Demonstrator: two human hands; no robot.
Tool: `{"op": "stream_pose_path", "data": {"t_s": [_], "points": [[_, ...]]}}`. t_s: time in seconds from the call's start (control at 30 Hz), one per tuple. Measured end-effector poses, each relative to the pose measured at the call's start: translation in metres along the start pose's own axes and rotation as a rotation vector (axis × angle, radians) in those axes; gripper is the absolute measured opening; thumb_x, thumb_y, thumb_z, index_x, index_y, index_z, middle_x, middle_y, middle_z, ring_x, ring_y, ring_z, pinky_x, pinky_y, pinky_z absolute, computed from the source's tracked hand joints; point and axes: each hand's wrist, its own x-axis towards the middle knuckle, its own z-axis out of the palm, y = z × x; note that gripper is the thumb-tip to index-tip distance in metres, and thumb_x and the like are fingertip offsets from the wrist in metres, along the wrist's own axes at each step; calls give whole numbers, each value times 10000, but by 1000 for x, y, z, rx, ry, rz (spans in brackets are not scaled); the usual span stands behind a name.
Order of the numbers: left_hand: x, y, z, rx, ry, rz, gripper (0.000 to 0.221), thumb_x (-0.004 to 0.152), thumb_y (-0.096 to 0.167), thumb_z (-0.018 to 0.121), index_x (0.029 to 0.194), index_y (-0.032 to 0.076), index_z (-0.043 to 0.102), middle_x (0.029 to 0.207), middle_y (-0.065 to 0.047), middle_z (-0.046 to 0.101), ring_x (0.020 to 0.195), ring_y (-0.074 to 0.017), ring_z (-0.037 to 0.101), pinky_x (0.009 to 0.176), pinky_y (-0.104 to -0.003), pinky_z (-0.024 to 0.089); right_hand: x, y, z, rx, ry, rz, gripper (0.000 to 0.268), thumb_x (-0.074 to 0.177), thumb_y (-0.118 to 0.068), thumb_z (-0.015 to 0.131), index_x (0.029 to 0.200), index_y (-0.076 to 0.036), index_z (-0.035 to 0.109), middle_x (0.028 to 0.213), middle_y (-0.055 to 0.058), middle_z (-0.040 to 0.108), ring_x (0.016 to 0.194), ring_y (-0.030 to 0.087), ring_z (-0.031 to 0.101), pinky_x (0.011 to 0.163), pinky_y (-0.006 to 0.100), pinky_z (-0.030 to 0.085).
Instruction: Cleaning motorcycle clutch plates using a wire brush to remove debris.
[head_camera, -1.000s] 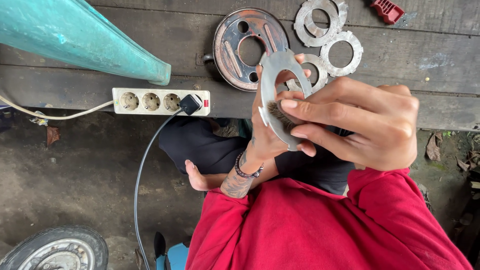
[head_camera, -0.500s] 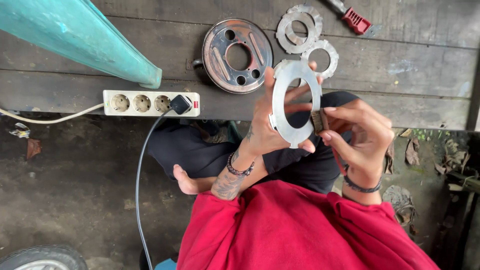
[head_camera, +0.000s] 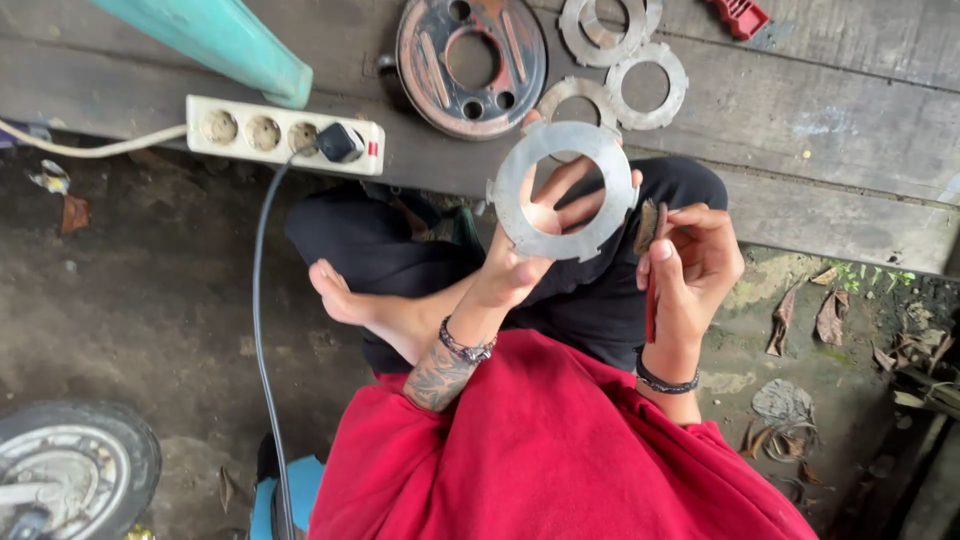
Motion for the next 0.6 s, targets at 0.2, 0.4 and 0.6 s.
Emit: {"op": "stream_pose_path", "data": {"t_s": [0.2,0.4,0.6], "points": [[-8,-19,9,-398,269,-144,1435,547,429,865,1649,400,-54,1756,-170,151,1589,-531,292,1304,-594,375,-16,18,-21,45,39,114,231,979,-73,599,1204,-58,549,876,25,562,657,64,502,546,182,426],[-20,-66,1,-534,206,94,844,964,806,453,1649,331,322,1717,-174,232,1513,-526,320,1269,-692,268,-21,53,-48,72,-33,-51,336,970,-162,684,1172,64,540,993,168,560,637,163,617,435,255,528],[0,-88,-8,-673,201,14,651,1061,732,367,1613,389,400,1722,-141,250,1519,-457,349,1218,-671,340,-8,54,-48,-127,8,-140,356,979,-35,732,1231,125,538,1007,213,554,771,291,665,519,360,584]]}}
